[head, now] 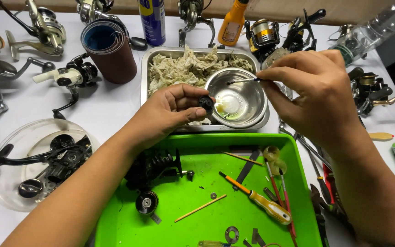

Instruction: The person is disassembling a fishing reel, cleaning its internal components with a brush and cloth, and then carefully reassembling it, including the installation of bearings.

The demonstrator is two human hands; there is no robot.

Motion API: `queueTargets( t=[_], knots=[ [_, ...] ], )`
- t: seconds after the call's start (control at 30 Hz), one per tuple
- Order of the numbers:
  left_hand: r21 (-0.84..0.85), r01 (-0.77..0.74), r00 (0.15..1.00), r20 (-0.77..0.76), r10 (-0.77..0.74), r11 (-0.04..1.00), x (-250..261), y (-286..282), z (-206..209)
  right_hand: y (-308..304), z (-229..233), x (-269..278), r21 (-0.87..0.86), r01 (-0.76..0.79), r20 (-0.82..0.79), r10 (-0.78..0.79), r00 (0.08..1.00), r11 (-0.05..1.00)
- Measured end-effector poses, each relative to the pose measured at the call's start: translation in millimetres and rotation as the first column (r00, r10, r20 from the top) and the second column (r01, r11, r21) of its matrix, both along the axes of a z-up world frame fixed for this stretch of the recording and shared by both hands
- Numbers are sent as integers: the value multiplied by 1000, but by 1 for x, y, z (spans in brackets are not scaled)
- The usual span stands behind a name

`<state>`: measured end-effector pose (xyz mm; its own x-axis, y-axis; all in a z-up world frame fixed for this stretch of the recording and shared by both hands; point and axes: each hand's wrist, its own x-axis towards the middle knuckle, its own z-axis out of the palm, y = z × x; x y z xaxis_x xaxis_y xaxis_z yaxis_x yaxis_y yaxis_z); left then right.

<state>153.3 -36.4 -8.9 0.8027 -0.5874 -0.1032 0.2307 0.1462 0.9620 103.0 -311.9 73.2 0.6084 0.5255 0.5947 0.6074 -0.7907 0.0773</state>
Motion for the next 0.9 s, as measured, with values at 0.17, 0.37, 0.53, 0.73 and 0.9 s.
queueTargets(
  t=[0.17, 0.37, 0.53, 0.73, 0.9],
  knots=[
    [-55, 27, 1000, 18, -26, 998, 1, 0, -4, 14, 10, -10, -10, -42, -19, 42, 999, 999],
    [-132, 61, 997, 57, -53, 989, 2, -2, -11, 26, 10, -13, -34, -81, -24, 81, 996, 996],
    [-157, 69, 997, 57, -61, 985, 1, -2, -11, 29, 6, -11, -43, -94, -26, 93, 995, 995],
    [-177, 78, 996, 65, -67, 981, 1, -2, -12, 30, 6, -9, -67, -93, -23, 91, 996, 993],
    [-164, 78, 995, 73, -66, 983, 0, -2, -11, 34, 6, -9, -75, -90, -28, 88, 996, 993]
  ],
)
